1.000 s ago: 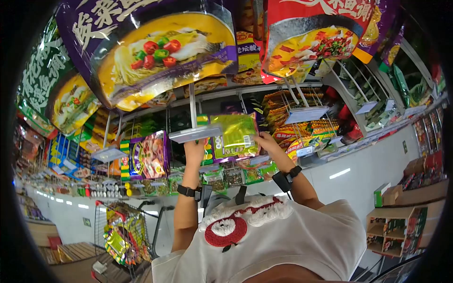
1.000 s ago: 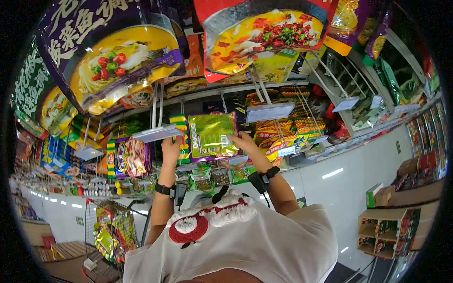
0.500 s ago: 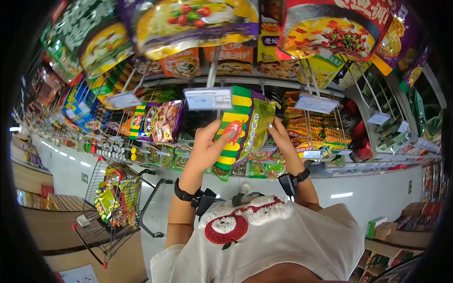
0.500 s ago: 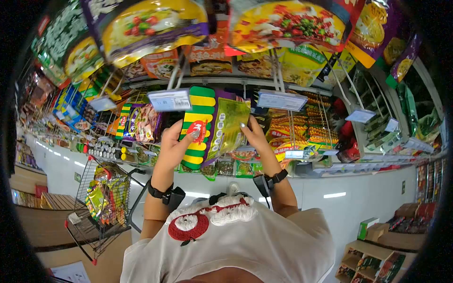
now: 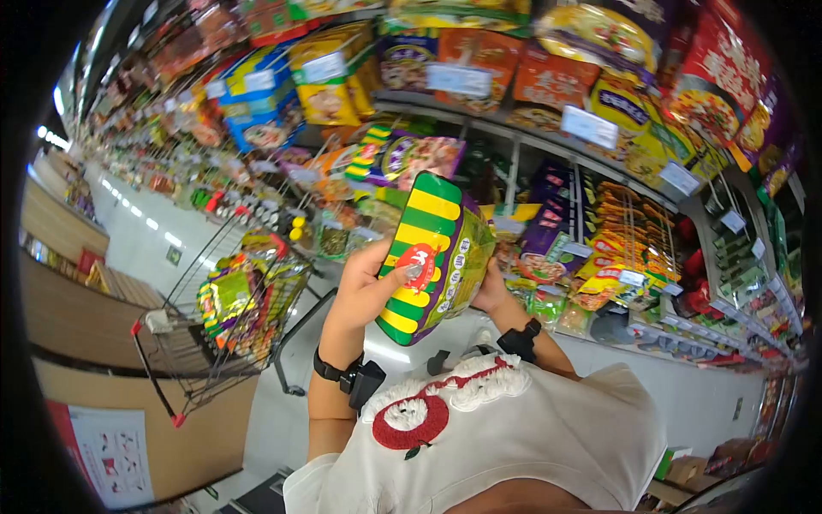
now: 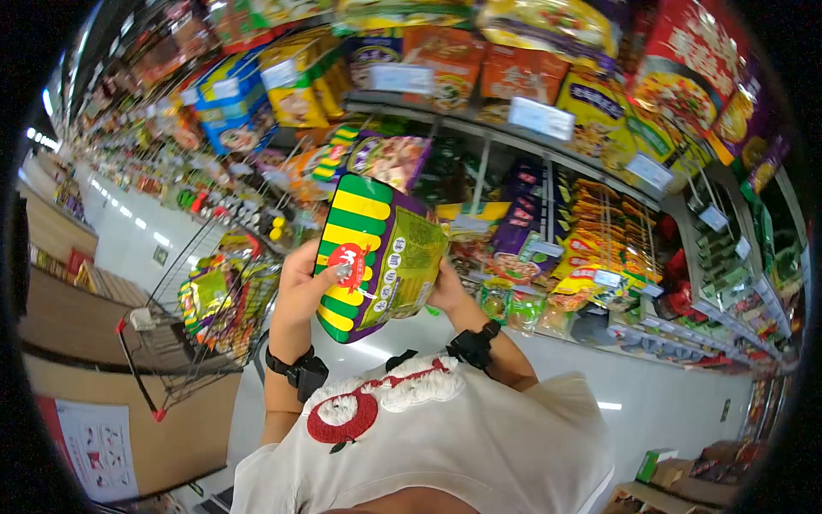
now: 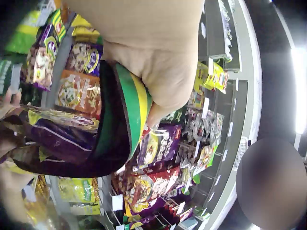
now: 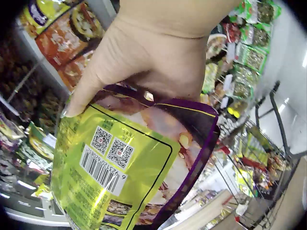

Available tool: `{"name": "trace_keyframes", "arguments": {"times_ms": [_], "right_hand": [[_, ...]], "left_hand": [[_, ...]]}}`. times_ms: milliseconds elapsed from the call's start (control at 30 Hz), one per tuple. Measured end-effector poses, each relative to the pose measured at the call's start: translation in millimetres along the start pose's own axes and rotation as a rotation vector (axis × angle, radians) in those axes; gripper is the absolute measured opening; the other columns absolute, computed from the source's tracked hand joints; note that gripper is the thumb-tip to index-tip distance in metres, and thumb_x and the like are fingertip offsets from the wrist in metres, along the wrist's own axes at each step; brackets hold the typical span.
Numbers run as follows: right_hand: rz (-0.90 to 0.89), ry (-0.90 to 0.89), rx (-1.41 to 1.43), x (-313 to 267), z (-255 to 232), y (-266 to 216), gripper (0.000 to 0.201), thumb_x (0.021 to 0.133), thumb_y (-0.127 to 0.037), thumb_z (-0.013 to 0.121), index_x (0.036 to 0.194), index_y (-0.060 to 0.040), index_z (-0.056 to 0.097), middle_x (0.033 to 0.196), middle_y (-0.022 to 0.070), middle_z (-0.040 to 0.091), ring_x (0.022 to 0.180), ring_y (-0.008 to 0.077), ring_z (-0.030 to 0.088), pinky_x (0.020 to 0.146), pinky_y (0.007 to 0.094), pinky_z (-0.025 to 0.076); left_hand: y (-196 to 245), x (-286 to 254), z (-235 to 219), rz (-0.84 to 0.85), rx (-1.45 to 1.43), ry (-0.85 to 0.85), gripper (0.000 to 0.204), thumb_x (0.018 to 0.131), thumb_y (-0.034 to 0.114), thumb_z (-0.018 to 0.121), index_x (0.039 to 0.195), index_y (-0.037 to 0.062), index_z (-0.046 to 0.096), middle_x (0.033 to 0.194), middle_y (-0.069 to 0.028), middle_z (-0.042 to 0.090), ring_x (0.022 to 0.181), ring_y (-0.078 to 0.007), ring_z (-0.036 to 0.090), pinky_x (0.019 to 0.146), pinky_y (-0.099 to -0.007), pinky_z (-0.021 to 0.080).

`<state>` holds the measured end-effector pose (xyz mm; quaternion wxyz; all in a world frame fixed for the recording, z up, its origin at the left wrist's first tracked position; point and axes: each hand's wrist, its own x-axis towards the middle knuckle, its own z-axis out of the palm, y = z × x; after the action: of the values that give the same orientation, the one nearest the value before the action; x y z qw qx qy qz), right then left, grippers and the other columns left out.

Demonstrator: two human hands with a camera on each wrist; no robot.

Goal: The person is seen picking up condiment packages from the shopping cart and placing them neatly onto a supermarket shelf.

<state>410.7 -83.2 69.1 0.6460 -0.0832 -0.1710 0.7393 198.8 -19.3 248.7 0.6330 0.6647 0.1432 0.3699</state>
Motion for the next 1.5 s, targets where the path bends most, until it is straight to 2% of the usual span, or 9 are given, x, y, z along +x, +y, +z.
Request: {"name": "trace_keyframes", "arguments": {"times_ms": [200,300,700,800,1067,1200,1267,1400,1500], "right_hand": [[0.228,0.039,-0.017,49.1,20.7,122.6,0.063,0.077,-0.041,0.058,0.128,-0.0111,0.035,0.127,0.0066,0.042,0.116,0.0243,0.04,0.098,0.0429,0.029],[0.331,0.093,-0.04,75.7,30.3,158.5,0.055,0.081,-0.036,0.054,0.125,-0.0082,0.037,0.126,0.0077,0.044,0.115,0.023,0.042,0.097,0.0414,0.031],[0.528,0.127,-0.441,231.1,51.5,286.0,0.034,0.086,-0.017,0.049,0.117,-0.0037,0.044,0.11,0.0061,0.053,0.098,0.0145,0.053,0.083,0.0275,0.043],[0.562,0.144,-0.431,284.5,46.3,322.3,0.031,0.083,-0.019,0.054,0.109,-0.0019,0.048,0.102,0.0069,0.057,0.089,0.0146,0.057,0.076,0.0278,0.046],[0.68,0.216,-0.423,413.0,44.1,406.3,0.028,0.082,-0.014,0.055,0.107,-0.0021,0.051,0.1,0.0071,0.058,0.088,0.0158,0.057,0.076,0.0287,0.046],[0.75,0.289,-0.456,432.6,47.1,436.0,0.029,0.081,-0.014,0.055,0.107,-0.0027,0.05,0.098,0.0074,0.058,0.087,0.0168,0.058,0.076,0.0285,0.046],[0.77,0.252,-0.45,441.7,35.5,451.6,0.029,0.082,-0.015,0.054,0.108,-0.002,0.05,0.103,0.0091,0.057,0.093,0.0179,0.056,0.08,0.031,0.046],[0.722,0.312,-0.449,441.7,2.8,480.6,0.027,0.082,-0.013,0.054,0.106,-0.0023,0.051,0.1,0.0098,0.058,0.09,0.0187,0.058,0.077,0.0325,0.048],[0.693,0.407,-0.598,438.2,9.0,479.5,0.028,0.081,-0.012,0.054,0.107,-0.0036,0.05,0.093,0.0082,0.059,0.082,0.0167,0.059,0.068,0.0299,0.048]], "left_hand": [[30.2,-99.0,-82.8,-0.102,-0.072,0.266,0.026,0.08,0.005,0.056,0.103,-0.0052,0.053,0.094,-0.0055,0.059,0.081,-0.0094,0.055,0.071,-0.0233,0.045],[38.6,-137.6,-120.4,-0.074,0.182,0.402,0.025,0.079,0.002,0.053,0.103,-0.0047,0.053,0.093,-0.0052,0.06,0.08,-0.0082,0.055,0.07,-0.0222,0.044],[-18.6,-250.3,-274.9,-0.193,0.422,1.141,0.016,0.078,0.001,0.055,0.094,-0.0031,0.056,0.08,-0.0019,0.059,0.07,-0.0059,0.051,0.063,-0.0203,0.041],[-27.0,-256.3,-331.9,-0.333,0.422,1.169,0.025,0.079,-0.002,0.053,0.103,-0.0036,0.052,0.093,-0.0035,0.058,0.08,-0.0078,0.053,0.071,-0.0212,0.042],[-28.8,-246.8,-468.5,-0.656,0.774,1.251,0.017,0.077,0.01,0.058,0.089,-0.0021,0.056,0.074,-0.0066,0.06,0.066,-0.0094,0.055,0.06,-0.0244,0.043],[-57.5,-270.3,-514.8,-0.872,0.953,1.254,0.031,0.074,0.026,0.061,0.085,-0.002,0.056,0.077,-0.016,0.061,0.072,-0.0274,0.06,0.063,-0.0349,0.044],[-78.1,-285.4,-535.0,-0.818,0.955,1.247,0.034,0.073,0.031,0.061,0.086,0.0,0.056,0.079,-0.0208,0.06,0.076,-0.0354,0.058,0.064,-0.0411,0.044],[-127.6,-315.0,-581.6,-1.028,0.816,1.113,0.041,0.071,0.033,0.061,0.095,0.0,0.057,0.086,-0.0195,0.061,0.082,-0.0324,0.059,0.071,-0.0379,0.045],[-165.7,-334.1,-602.2,-0.918,0.57,1.108,0.039,0.072,0.033,0.06,0.093,0.0002,0.058,0.085,-0.016,0.061,0.079,-0.0283,0.059,0.069,-0.0357,0.044]]}}
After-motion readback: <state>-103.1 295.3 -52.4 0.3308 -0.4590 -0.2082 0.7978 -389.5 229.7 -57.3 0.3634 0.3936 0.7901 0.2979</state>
